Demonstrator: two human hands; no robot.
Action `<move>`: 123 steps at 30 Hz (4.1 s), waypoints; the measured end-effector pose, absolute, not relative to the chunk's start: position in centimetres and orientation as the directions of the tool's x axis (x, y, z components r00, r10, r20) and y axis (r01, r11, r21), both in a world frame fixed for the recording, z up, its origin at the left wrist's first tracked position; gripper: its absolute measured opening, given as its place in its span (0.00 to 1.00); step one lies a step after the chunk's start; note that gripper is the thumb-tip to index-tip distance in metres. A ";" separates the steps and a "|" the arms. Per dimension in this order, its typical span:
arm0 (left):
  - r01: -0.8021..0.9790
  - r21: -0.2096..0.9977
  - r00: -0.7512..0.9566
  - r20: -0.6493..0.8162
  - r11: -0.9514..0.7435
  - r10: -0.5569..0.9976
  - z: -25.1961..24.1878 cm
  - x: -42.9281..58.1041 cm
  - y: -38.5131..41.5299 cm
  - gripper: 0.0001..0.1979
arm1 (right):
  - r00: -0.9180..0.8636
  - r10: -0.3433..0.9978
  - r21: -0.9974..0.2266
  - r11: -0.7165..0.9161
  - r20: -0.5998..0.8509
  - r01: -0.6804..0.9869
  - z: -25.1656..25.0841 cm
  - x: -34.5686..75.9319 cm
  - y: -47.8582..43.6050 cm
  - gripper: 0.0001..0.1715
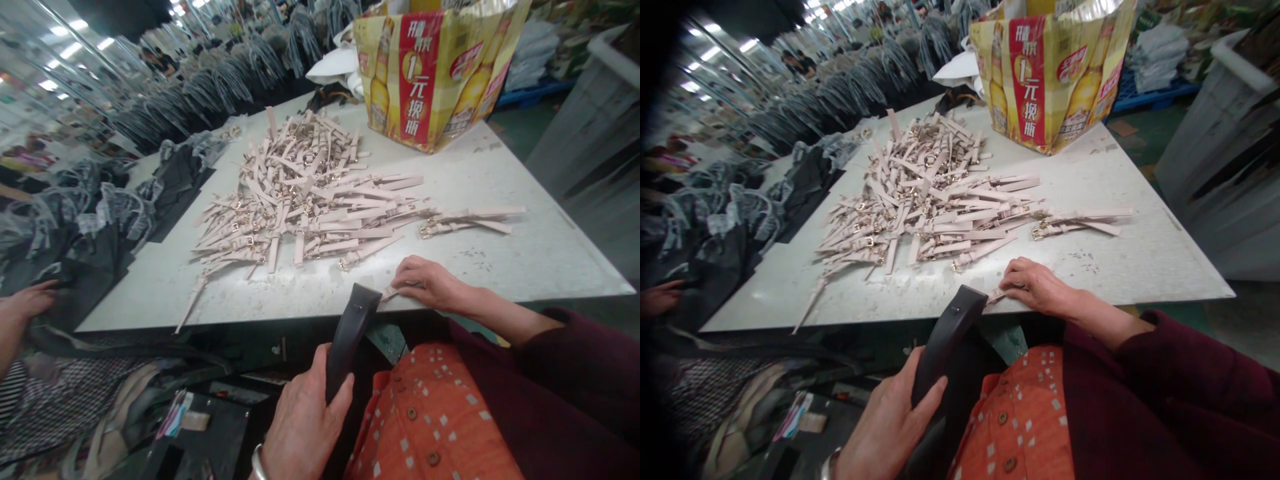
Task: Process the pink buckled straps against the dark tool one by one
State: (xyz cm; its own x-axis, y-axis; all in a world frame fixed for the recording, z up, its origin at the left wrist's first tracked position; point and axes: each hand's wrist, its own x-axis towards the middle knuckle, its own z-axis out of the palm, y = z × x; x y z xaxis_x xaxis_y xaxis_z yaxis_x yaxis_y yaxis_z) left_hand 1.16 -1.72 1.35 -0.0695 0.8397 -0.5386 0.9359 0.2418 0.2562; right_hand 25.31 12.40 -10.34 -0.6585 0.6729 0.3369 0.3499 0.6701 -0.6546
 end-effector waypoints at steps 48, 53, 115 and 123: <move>0.994 0.084 -0.008 -0.559 0.066 0.829 2.7 2.6 2.4 0.13 | -0.561 0.794 -0.747 0.517 0.235 0.418 -10.0 24.9 12.6 0.32; 0.994 0.111 0.040 -0.531 0.023 0.846 2.0 3.6 4.0 0.14 | -0.519 0.825 -0.759 0.480 0.222 0.440 -10.1 24.9 12.6 0.34; 0.913 0.337 -0.090 -0.387 0.231 0.918 -0.7 -1.2 -1.1 0.14 | -0.628 0.724 -0.571 0.655 0.286 0.495 -9.2 20.4 14.0 0.07; 0.929 0.316 -0.050 -0.411 0.194 0.910 -1.3 -1.0 -0.3 0.14 | -0.642 0.716 -0.685 0.613 0.272 0.393 -8.9 21.2 13.9 0.11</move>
State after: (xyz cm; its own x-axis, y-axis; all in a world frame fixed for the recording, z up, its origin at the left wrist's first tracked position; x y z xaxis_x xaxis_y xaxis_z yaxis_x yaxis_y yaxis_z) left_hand -1.03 -0.25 -1.31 -0.0505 0.9100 -0.4115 0.9286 0.1944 0.3160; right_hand 21.23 13.86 -8.87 -0.6424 0.7163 0.2724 0.3935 0.6134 -0.6848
